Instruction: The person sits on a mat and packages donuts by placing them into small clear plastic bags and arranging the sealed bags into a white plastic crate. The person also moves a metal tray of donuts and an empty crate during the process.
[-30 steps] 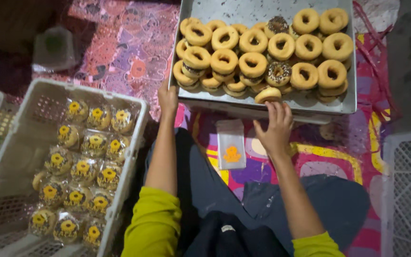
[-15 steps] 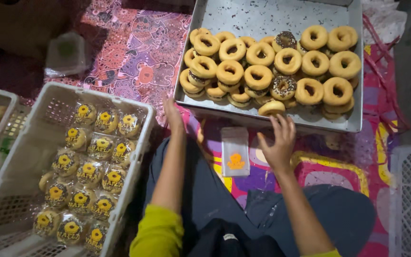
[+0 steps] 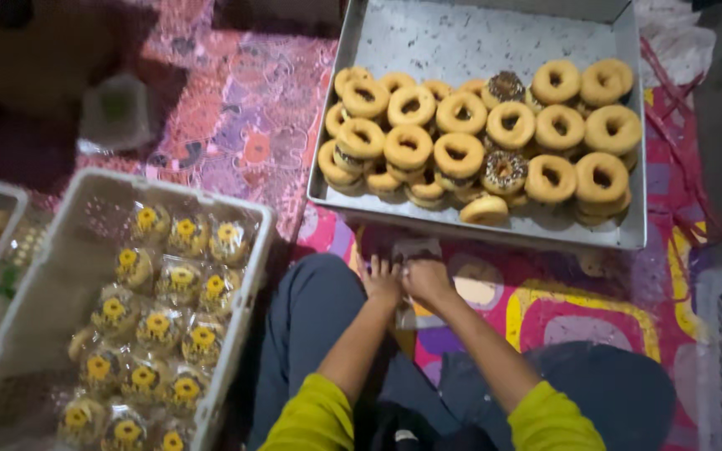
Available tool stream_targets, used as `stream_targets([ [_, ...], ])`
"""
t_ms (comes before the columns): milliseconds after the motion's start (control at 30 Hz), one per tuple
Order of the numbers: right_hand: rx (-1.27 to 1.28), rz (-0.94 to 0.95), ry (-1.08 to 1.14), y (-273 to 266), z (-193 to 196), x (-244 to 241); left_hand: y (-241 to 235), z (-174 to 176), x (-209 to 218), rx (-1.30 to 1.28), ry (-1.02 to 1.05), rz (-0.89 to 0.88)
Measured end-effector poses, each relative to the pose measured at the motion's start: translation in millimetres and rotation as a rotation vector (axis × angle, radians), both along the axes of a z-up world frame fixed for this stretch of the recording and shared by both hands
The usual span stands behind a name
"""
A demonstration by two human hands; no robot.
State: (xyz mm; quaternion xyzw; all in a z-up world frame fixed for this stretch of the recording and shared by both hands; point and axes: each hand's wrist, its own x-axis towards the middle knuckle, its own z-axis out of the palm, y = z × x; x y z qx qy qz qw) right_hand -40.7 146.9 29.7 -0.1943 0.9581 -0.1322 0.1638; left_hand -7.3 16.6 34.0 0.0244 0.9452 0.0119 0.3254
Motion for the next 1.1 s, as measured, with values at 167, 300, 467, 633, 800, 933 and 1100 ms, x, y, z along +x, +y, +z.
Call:
stream_targets([
  [167,-0.006,0.126,-0.012,-13.3,-22.6,-30.1,-4.2,-6.5,4.5,0.118,-0.018,0.07],
  [300,0.03,0.049,-0.198,-8.1,1.2,-37.0,0.1,7.2,10.5,0.283,0.05,0.181],
  [467,-0.384,-0.22,0.119,25.9,88.2,43.3,-16.1,32.3,39.5,1.235,0.414,1.048],
  [633,-0.528,0.378,0.444,15.6,164.6,131.6,-31.3,19.0,62.0,2.226,-0.553,1.483],
  [800,-0.903,-0.213,0.31,79.0,228.6,55.1,-41.7,-11.8,48.6,2.195,-0.585,1.65],
  [933,-0.041,-0.369,0.644,139.4,251.6,-47.3,-43.6,-4.5,49.6,2.217,-0.449,1.532],
  [1100,-0.228,-0.392,0.64,145.6,264.0,-64.1,-17.1,41.1,35.9,2.253,-0.479,1.506],
])
